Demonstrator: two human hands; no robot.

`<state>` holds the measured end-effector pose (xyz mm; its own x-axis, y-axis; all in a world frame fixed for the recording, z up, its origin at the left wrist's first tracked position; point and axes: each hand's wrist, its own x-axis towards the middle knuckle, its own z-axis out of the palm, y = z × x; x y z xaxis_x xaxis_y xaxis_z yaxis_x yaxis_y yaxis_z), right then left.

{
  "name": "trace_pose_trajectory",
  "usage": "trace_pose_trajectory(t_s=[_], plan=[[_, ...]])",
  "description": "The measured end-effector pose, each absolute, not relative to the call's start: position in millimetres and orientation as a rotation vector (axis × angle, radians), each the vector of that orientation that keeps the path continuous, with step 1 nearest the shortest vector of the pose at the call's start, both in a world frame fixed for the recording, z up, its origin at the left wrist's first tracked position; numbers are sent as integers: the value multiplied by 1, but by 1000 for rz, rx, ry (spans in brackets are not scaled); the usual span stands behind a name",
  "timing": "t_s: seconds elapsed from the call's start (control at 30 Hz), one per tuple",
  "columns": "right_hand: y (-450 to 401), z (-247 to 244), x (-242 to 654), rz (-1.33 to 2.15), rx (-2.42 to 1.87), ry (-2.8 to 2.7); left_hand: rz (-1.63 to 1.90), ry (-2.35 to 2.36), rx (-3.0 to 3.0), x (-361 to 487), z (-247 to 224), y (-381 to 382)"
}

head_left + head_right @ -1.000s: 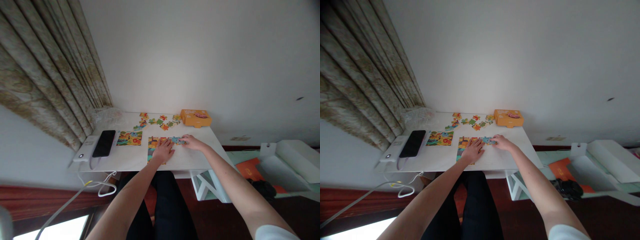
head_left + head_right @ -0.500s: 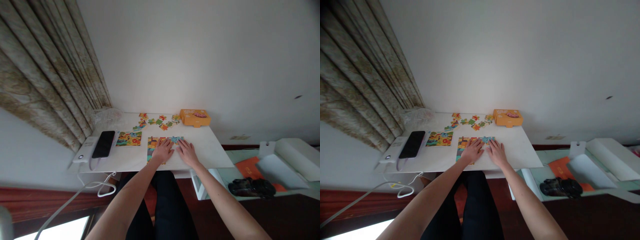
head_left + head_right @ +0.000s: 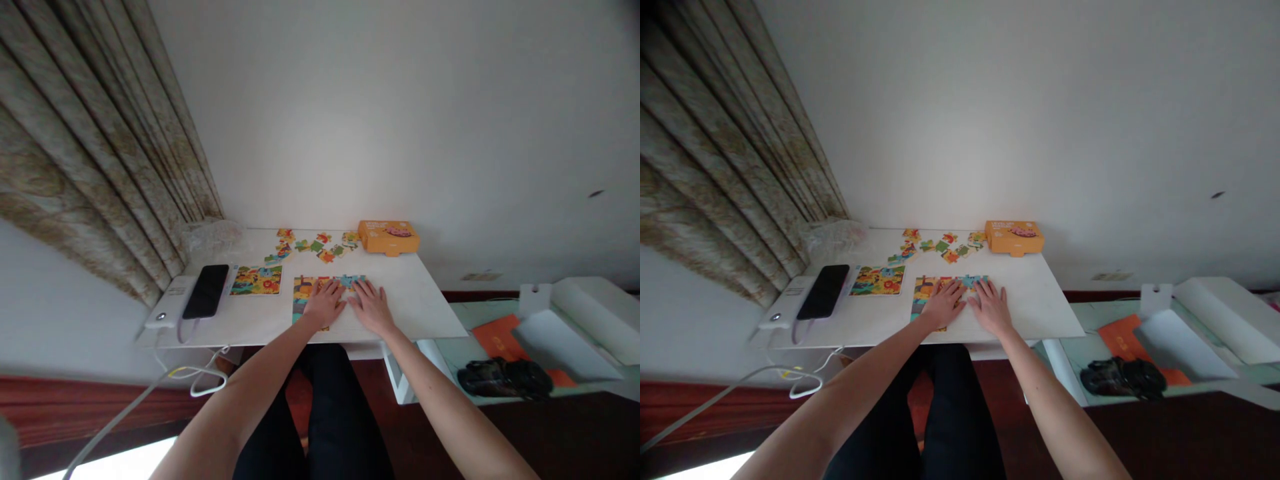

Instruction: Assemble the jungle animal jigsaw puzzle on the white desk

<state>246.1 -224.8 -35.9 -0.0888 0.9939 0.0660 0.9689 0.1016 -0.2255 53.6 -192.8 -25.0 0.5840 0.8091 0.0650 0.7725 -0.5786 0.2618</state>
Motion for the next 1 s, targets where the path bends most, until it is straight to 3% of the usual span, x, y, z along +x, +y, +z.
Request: trace_pose_trajectory(t_s=[0.23,0.57,1.0], plan=[[-225,-35,246,211,-1971,-2168,240,1350,2597,51,-14,-182],[-225,-37,247,209,-1956,-2138,295,2078,2242,-64,9,-89],[-224,-47,248,153,-1928,-2029,223,2011,2066,-70,6,-24]])
